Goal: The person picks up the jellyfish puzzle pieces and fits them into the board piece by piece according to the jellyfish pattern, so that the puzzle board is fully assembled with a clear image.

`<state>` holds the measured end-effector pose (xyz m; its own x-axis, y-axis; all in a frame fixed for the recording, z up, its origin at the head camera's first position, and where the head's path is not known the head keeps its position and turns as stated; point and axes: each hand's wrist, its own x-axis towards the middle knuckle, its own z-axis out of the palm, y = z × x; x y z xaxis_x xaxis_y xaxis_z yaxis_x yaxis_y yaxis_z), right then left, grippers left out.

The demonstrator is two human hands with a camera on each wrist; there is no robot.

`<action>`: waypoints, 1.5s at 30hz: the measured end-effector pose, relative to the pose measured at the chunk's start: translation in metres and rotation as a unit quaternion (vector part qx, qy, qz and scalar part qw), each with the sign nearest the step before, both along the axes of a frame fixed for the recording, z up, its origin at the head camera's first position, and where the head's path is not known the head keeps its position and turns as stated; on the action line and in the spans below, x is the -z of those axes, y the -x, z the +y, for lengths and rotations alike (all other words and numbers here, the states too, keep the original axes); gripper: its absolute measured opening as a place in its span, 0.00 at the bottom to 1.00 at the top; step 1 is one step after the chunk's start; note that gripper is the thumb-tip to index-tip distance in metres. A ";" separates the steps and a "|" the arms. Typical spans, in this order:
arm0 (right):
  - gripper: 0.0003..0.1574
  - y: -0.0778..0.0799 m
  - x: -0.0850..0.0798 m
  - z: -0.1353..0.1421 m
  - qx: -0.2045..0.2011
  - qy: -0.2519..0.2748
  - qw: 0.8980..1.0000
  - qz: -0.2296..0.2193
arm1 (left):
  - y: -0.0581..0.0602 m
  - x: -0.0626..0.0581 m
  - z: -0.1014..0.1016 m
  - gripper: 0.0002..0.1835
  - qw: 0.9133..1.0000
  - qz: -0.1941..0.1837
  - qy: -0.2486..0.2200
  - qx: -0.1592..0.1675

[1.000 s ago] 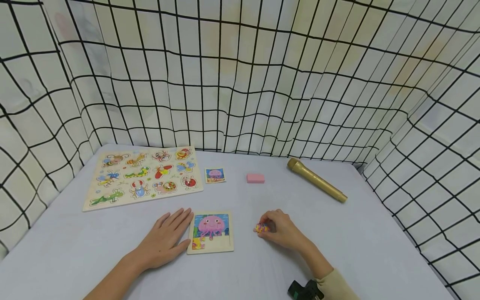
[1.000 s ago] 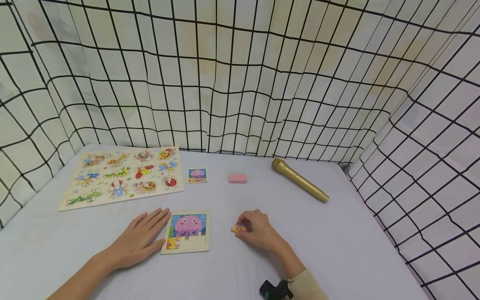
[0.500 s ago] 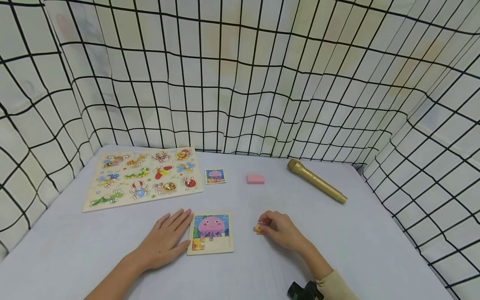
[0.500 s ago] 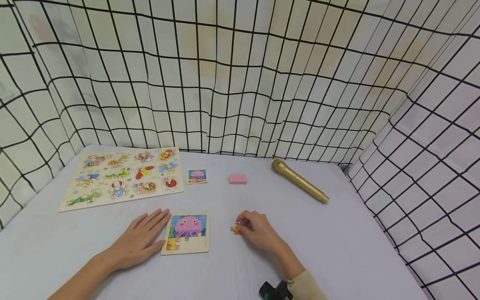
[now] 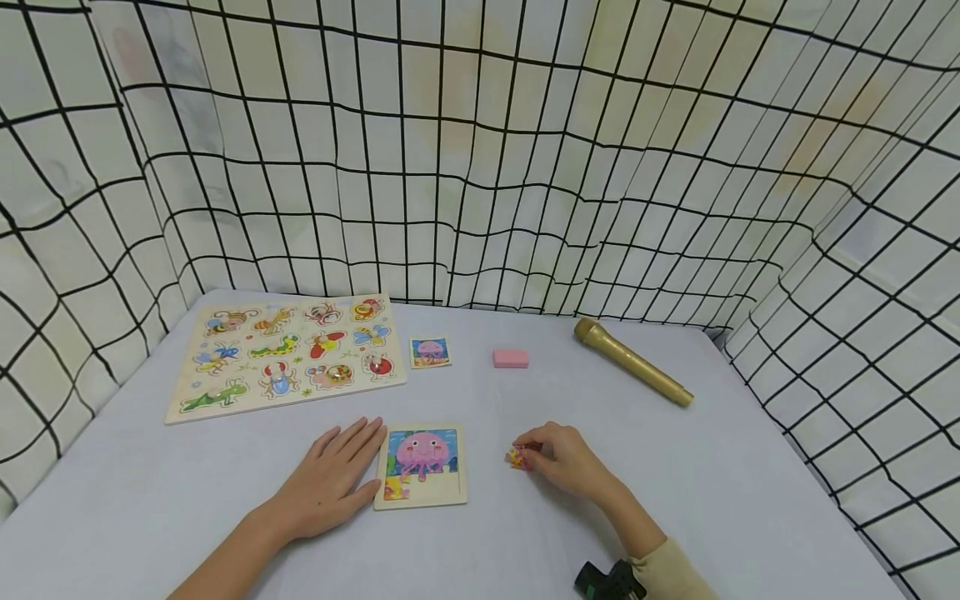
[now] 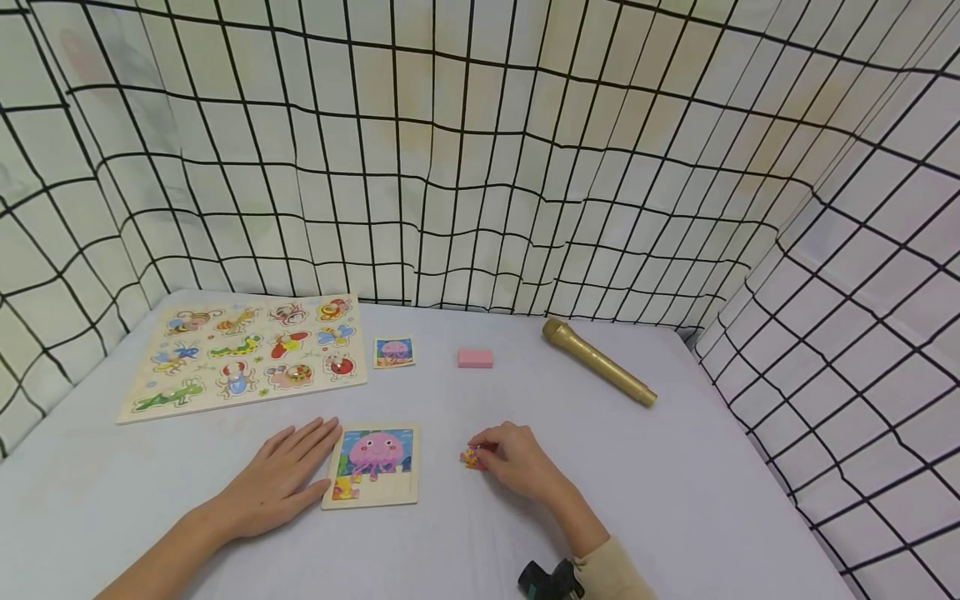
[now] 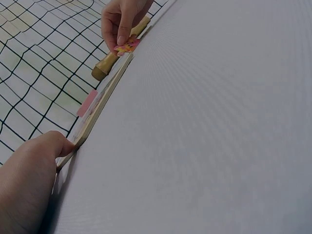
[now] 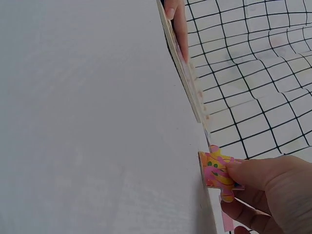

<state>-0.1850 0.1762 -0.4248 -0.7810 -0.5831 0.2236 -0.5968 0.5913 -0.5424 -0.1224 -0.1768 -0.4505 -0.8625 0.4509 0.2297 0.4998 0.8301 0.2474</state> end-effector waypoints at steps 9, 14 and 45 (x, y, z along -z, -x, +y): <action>0.05 -0.001 -0.004 -0.001 0.002 -0.005 1.000 -0.003 | 0.000 -0.001 0.000 0.35 1.000 0.004 -0.001 0.001; 0.06 -0.001 -0.005 -0.005 -0.007 0.002 1.000 0.003 | -0.001 -0.001 0.001 0.35 1.000 0.021 -0.004 0.006; 0.08 0.000 -0.009 -0.082 -0.108 -0.001 0.994 -0.021 | 0.000 0.001 -0.001 0.35 1.000 0.004 0.001 0.003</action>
<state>-0.1848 0.0945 -0.4156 -0.6457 -0.7387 0.1932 -0.6872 0.4520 -0.5687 -0.1222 -0.1776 -0.4514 -0.8586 0.4557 0.2349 0.5057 0.8280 0.2420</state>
